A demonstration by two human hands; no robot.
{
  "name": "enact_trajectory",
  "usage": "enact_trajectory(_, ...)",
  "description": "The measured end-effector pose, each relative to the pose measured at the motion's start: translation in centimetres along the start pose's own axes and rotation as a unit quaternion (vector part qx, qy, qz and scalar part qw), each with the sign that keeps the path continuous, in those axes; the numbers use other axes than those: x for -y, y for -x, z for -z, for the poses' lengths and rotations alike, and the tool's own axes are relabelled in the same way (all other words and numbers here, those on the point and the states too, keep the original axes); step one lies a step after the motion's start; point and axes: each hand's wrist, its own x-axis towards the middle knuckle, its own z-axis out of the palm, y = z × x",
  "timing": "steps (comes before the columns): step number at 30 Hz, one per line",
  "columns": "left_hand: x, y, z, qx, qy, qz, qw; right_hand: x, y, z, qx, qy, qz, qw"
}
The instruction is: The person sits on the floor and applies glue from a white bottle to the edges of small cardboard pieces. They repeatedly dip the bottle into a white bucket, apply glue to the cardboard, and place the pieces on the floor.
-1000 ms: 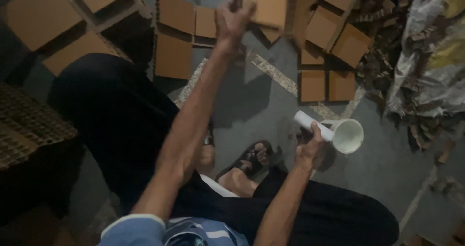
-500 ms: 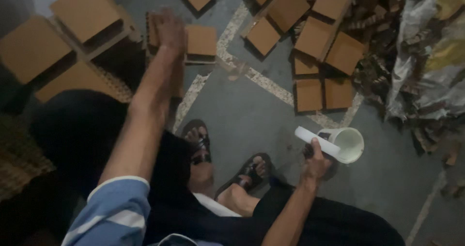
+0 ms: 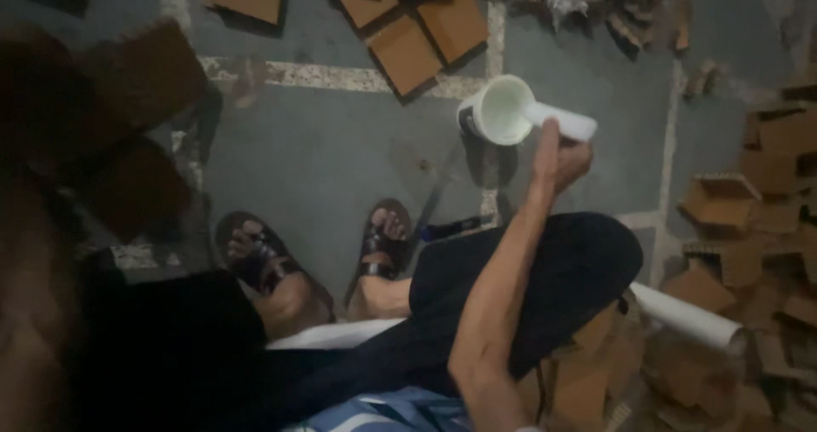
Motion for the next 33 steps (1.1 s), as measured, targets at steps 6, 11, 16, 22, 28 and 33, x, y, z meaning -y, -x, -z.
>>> enact_trajectory(6,-4.8,9.0,7.3,0.063,0.233,-0.041,0.970,-4.3,-3.2,-5.2,0.111,0.162,-0.001,0.981)
enact_trajectory(11,-9.9,14.0,5.8,0.102,0.529,-0.064,0.840,-5.8,-3.0,-7.4,0.177,0.276,-0.057,0.943)
enact_trajectory(16,-12.4,17.5,-4.7,0.082,0.727,-0.016,0.681,-4.1,-3.8,-4.6,0.097,0.075,-0.159,0.980)
enact_trajectory(22,-13.3,16.3,-19.1,0.016,0.771,-0.051,0.635,-2.9,-4.6,-2.7,0.077,0.097,-0.191,0.974)
enact_trajectory(28,-14.2,14.1,-22.1,-0.038,0.572,0.077,0.816,-0.6,-0.2,-1.9,0.213,0.106,-0.295,0.925)
enact_trajectory(33,-15.2,15.0,-19.5,-0.146,0.675,-0.023,0.723,4.4,7.9,-1.2,0.304,-0.190,-0.262,0.896)
